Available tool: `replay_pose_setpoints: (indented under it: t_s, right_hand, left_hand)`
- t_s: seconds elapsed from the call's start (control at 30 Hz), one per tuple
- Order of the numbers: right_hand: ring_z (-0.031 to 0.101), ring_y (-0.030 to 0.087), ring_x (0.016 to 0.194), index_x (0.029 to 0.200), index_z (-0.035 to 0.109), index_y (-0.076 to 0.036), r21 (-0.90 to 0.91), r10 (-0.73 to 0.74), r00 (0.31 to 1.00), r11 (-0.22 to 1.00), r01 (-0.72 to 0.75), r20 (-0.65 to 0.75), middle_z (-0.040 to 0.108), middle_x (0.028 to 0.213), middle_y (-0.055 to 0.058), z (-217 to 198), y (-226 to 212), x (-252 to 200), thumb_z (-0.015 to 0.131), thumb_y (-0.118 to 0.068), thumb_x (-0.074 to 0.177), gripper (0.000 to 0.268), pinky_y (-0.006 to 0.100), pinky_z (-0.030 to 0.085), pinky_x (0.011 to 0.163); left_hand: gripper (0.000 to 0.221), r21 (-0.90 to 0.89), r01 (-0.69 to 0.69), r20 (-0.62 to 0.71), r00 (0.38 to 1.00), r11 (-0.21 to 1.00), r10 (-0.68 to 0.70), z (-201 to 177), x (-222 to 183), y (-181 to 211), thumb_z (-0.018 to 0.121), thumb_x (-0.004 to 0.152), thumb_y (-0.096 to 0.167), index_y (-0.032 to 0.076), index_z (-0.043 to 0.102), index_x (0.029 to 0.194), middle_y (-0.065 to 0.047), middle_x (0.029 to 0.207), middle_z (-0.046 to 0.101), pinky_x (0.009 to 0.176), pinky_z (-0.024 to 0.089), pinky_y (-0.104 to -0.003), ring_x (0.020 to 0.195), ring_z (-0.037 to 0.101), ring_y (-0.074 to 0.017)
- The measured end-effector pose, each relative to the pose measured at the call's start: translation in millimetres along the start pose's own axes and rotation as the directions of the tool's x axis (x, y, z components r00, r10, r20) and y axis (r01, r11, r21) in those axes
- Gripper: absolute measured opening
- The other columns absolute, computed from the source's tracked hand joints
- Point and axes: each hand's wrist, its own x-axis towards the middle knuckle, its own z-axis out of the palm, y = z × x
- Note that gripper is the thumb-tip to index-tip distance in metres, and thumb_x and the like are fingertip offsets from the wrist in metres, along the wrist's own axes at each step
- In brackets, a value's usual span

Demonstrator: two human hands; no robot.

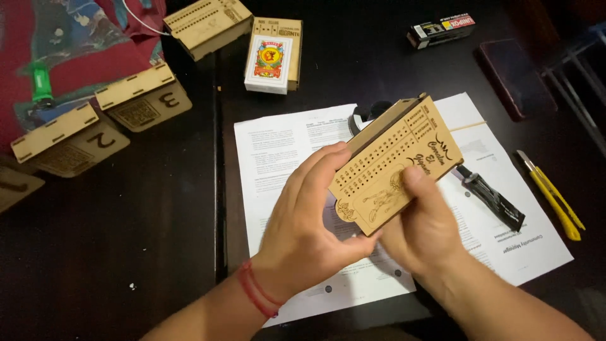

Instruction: Assembling a small laser-cut wooden box by applying glue to the edges and joining the pieces together according to instructions.

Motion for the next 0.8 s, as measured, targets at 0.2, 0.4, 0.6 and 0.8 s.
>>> replay_pose_setpoints:
  t_s: [0.2, 0.4, 0.6, 0.8]
  right_hand:
    - [0.06, 0.031, 0.119, 0.139, 0.048, -0.002, 0.073, 0.03, 0.999, 0.997, -0.033, 0.039, 0.062, 0.129, 0.018, 0.0, -0.9, -2.7, 0.073, -0.011, 0.09, 0.056, 0.047, 0.048, 0.105]
    - [0.061, 0.033, 0.117, 0.139, 0.046, 0.002, 0.038, 0.045, 0.999, 0.998, -0.045, -0.004, 0.062, 0.129, 0.021, -4.6, -1.2, -3.1, 0.072, -0.015, 0.086, 0.061, 0.048, 0.05, 0.101]
    - [0.061, 0.035, 0.115, 0.132, 0.05, -0.002, -0.084, -0.095, 0.979, 0.993, 0.08, -0.183, 0.063, 0.124, 0.019, 9.5, 1.0, -0.1, 0.069, -0.012, 0.08, 0.057, 0.054, 0.052, 0.101]
    - [0.065, 0.034, 0.105, 0.13, 0.051, 0.001, -0.21, -0.123, 0.974, 0.974, 0.082, -0.189, 0.065, 0.116, 0.02, 15.1, 8.1, -6.7, 0.074, -0.016, 0.076, 0.061, 0.048, 0.056, 0.092]
  left_hand:
    - [0.081, 0.166, -0.066, -0.024, 0.997, 0.984, 0.071, 2.9, 0.3, -0.4, 0.086, 0.067, 0.019, -0.001, 0.045, 0.134, -0.02, 0.139, 0.055, 0.11, 0.046, -0.042, 0.129, 0.058, -0.0324]
    - [0.083, 0.22, -0.1, -0.043, 0.993, 0.97, 0.112, 12.0, -4.7, -7.5, 0.088, 0.066, 0.024, 0.002, 0.045, 0.133, -0.017, 0.139, 0.056, 0.111, 0.044, -0.047, 0.127, 0.059, -0.0313]
    - [0.087, 0.359, 0.023, 0.023, 0.999, 0.933, -0.033, 15.6, 5.8, -0.2, 0.082, 0.064, 0.031, 0.002, 0.043, 0.136, -0.014, 0.136, 0.054, 0.116, 0.033, -0.05, 0.136, 0.046, -0.0366]
    - [0.085, 0.343, 0.07, 0.082, 0.991, 0.937, -0.104, 15.2, 12.3, 3.8, 0.075, 0.074, 0.035, 0.0, 0.039, 0.142, -0.018, 0.137, 0.051, 0.11, 0.035, -0.049, 0.127, 0.048, -0.034]
